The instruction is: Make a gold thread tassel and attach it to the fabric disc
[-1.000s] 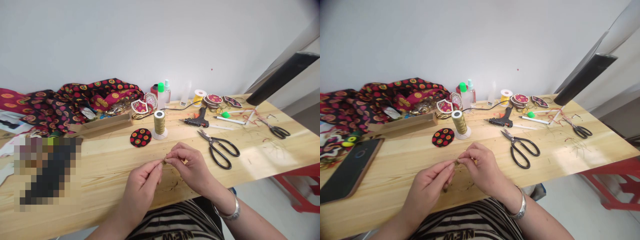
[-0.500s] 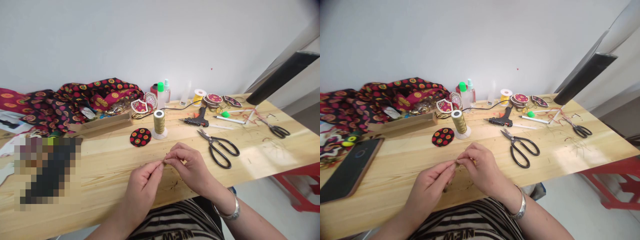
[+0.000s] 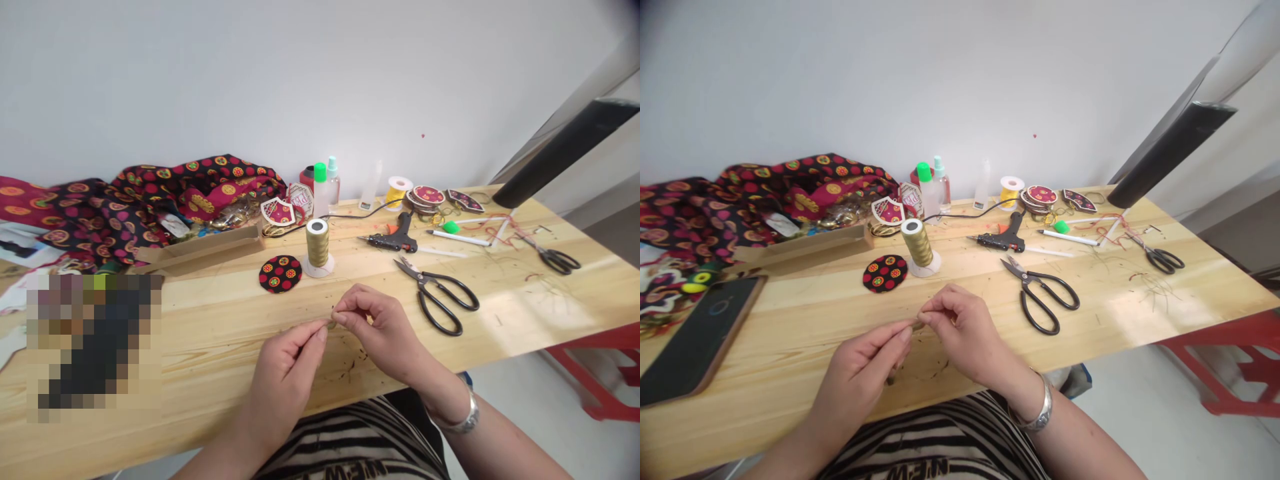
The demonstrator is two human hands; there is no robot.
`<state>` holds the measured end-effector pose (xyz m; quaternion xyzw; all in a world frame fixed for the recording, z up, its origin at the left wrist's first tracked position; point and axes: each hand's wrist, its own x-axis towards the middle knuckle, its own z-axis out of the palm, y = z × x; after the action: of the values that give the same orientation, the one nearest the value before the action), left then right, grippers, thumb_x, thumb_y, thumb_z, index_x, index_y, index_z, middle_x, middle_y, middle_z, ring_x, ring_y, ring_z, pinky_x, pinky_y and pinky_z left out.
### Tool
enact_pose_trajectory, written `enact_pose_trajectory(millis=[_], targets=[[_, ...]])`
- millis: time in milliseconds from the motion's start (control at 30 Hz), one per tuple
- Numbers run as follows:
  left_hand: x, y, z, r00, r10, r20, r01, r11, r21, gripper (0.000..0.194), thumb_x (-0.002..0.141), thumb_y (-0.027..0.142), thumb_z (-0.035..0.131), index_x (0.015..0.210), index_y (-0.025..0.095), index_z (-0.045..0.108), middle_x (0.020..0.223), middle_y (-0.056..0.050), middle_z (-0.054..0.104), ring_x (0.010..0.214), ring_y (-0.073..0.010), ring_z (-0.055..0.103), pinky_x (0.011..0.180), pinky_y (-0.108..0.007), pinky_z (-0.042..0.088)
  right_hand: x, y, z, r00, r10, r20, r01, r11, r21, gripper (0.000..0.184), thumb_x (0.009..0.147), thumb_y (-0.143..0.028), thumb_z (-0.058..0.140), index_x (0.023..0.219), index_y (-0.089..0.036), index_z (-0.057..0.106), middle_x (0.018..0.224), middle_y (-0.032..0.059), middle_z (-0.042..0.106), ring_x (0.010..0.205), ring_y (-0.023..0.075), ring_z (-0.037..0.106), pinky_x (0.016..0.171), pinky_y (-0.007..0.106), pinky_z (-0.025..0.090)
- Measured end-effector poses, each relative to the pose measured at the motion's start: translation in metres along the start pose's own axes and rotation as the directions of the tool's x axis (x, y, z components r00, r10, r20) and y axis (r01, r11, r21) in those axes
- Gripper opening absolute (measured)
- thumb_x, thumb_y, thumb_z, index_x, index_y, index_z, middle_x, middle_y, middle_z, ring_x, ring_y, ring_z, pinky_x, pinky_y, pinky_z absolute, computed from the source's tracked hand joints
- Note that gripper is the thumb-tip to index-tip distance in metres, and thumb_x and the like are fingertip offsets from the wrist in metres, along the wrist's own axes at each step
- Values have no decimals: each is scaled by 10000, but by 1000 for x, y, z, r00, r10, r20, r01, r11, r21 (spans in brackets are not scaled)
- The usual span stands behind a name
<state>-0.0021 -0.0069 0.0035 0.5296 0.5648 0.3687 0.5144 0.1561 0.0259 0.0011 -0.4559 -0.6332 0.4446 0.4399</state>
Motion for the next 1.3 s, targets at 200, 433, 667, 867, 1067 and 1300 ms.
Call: enact_pose_trajectory(millis=[200, 433, 667, 867, 1067, 1300], targets=[[1, -2, 1, 999, -51, -16, 50, 998, -35, 256, 827, 354, 556, 898, 174, 725, 548, 36, 426, 520, -109, 367, 483, -205, 332, 0, 2, 2, 990, 138, -4, -137, 986, 98, 110, 754, -175, 606, 644, -175, 603, 631, -20, 546, 596, 108, 485, 583, 245, 407], [0, 5, 2, 995, -72, -68, 70, 997, -23, 235, 786, 367, 602, 830, 169, 721, 526, 33, 464, 512, -119, 404, 494, -215, 356, 0, 0, 2, 981, 194, 16, -194, 969, 155, 121, 742, -192, 615, 625, -171, 591, 603, -30, 538, 585, 107, 470, 582, 245, 398], [1, 4, 1, 997, -53, -65, 53, 999, 9, 223, 816, 354, 570, 711, 177, 657, 510, 40, 468, 498, -110, 404, 498, -214, 348, -2, -1, 2, 979, 202, 21, -202, 967, 155, 123, 738, -183, 620, 620, -167, 589, 607, -30, 539, 587, 104, 475, 597, 245, 407], [3, 3, 1, 995, -87, -47, 85, 995, -44, 265, 823, 358, 566, 628, 180, 583, 502, 35, 485, 486, -105, 397, 473, -218, 319, -3, -1, 2, 979, 204, 27, -205, 965, 161, 126, 741, -197, 616, 623, -165, 585, 620, -23, 544, 602, 108, 476, 603, 246, 400], [2, 2, 1, 994, -107, -16, 105, 992, -75, 259, 842, 365, 552, 656, 185, 568, 500, 41, 493, 495, -105, 402, 480, -219, 314, -3, 1, 3, 977, 209, 35, -212, 964, 158, 126, 744, -202, 611, 626, -164, 585, 623, -20, 542, 608, 110, 470, 598, 245, 388], [2, -7, 2, 994, -105, -19, 102, 987, -123, 259, 857, 383, 539, 694, 186, 579, 493, 53, 489, 480, -89, 382, 461, -208, 281, -3, 1, 3, 978, 207, 39, -211, 963, 168, 128, 739, -198, 612, 623, -156, 581, 613, -25, 532, 594, 101, 460, 590, 235, 381]])
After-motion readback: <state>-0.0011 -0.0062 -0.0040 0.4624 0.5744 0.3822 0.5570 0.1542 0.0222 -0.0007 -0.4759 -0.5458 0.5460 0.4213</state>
